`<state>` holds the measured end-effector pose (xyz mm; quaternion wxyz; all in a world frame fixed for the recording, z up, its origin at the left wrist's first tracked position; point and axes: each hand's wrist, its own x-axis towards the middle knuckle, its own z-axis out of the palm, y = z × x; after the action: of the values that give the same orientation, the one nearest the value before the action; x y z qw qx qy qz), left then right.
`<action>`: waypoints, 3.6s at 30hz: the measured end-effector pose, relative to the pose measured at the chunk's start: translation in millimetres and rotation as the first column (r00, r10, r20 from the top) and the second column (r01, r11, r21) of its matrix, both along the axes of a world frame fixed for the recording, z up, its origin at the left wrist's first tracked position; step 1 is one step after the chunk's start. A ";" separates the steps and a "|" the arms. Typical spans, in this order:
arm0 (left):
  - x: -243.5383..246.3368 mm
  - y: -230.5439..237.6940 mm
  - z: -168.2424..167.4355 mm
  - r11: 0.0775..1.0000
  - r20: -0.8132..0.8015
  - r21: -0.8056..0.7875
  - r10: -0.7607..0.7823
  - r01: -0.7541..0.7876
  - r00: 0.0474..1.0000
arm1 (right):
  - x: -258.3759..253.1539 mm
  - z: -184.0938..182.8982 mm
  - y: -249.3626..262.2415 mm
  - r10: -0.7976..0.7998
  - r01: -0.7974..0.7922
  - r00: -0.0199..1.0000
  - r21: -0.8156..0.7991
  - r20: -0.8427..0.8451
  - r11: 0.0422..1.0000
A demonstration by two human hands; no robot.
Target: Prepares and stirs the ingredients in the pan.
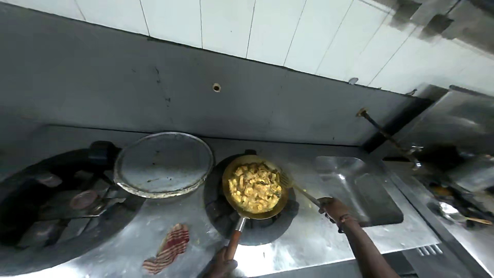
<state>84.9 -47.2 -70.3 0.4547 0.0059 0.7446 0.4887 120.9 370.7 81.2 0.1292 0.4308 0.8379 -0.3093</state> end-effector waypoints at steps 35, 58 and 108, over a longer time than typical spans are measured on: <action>-0.6 7.9 15.9 0.993 0.087 0.077 0.079 -0.085 0.993 | -40.6 130.2 -54.0 0.753 -0.900 0.416 0.350 0.511 0.260; 15.7 24.9 1.7 0.995 0.037 0.040 0.087 -0.088 0.996 | -9.2 124.7 -78.0 0.594 -0.776 0.601 0.212 0.535 0.594; 11.3 27.0 -3.7 0.994 0.062 0.022 0.106 -0.107 0.992 | -9.4 -14.1 -66.0 0.434 -0.491 0.855 0.175 0.283 0.853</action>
<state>96.1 -20.1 -74.0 0.4501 -0.0430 0.7236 0.5215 111.6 304.7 67.1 0.2442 0.2606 0.9273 -0.1120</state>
